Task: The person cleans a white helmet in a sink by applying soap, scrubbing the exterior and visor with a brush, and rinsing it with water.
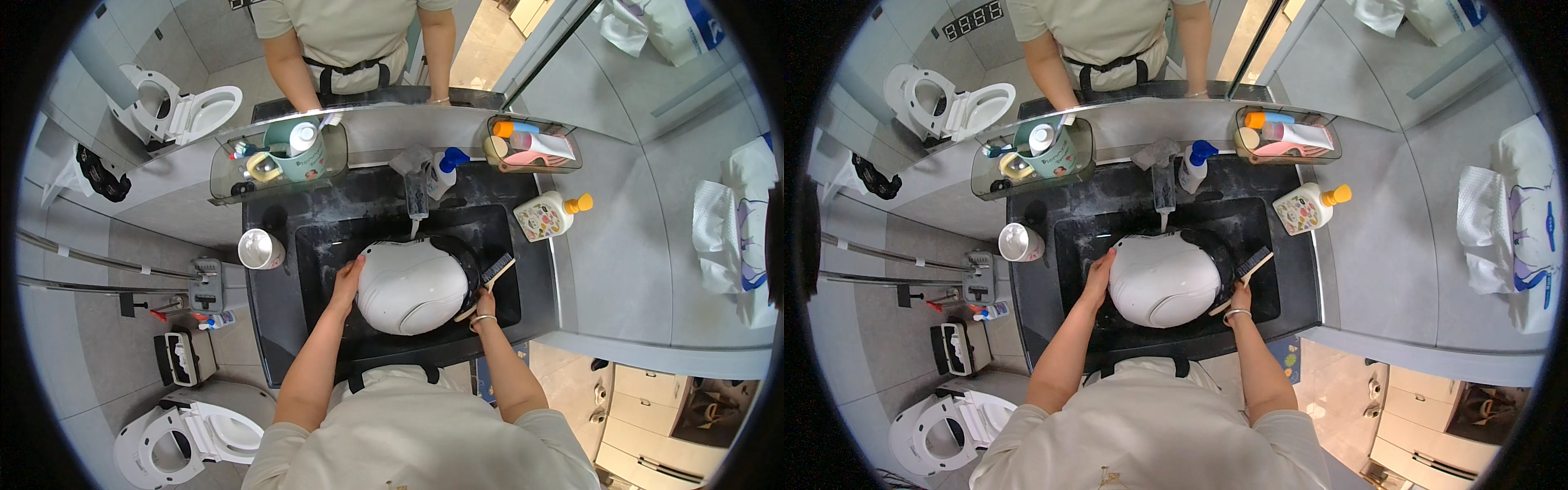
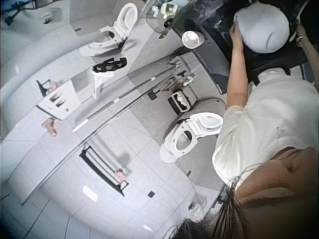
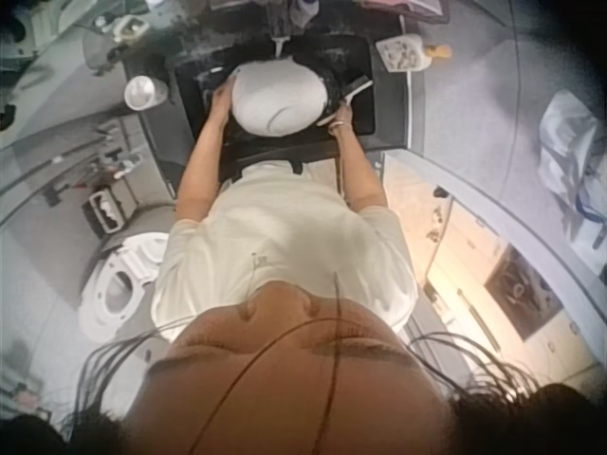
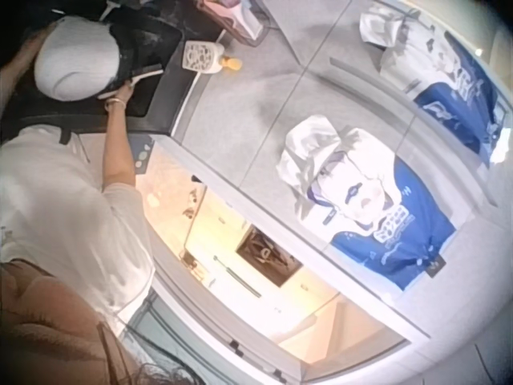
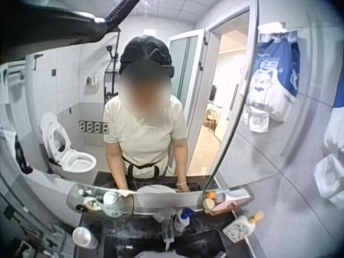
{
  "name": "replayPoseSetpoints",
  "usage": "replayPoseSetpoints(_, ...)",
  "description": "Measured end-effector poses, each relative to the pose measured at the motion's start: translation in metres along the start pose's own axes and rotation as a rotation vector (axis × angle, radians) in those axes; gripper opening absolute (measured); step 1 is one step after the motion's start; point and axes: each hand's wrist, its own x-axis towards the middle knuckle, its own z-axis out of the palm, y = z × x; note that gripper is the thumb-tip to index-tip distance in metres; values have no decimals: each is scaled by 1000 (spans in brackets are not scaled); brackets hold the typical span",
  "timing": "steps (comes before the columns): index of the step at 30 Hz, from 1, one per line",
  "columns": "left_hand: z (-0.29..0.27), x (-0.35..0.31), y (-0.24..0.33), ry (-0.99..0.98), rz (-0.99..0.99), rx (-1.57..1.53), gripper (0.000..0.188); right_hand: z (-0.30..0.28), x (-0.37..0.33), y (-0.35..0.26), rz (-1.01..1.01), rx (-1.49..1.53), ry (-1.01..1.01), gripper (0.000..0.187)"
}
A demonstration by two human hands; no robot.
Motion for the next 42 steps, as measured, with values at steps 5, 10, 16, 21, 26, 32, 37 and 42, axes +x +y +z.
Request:
replayPoseSetpoints(5, 12, 1, -2, 97, -40, -21, 51, -7, -13, -12, -56, -155, 12, 19)
replayPoseSetpoints(10, 12, 13, -10, 130, 16, 48, 56, -31, 0, -32, -612, -679, 128, 26)
replayPoseSetpoints(16, 30, 9, 12, 174, -71, 155, 63, 9, -98, -127, -1113, -956, -267, 50)
replayPoseSetpoints(21, 33, 13, 5, 237, -82, 184, 64, 52, -147, -185, -987, -1478, -552, 34)
replayPoseSetpoints(26, 34, 17, -3, 193, -81, 227, 66, 113, -168, -168, -1119, -1584, -724, 33)
replayPoseSetpoints(32, 33, 10, -9, 222, -152, 140, 65, 108, -163, -172, -1063, -1763, -590, 35)
replayPoseSetpoints(37, 38, 5, -3, 217, -144, 139, 65, 88, -152, -167, -1070, -1580, -537, 34)
replayPoseSetpoints(42, 31, 16, -13, 181, -110, 181, 65, 117, -197, -142, -1151, -1532, -647, 35)
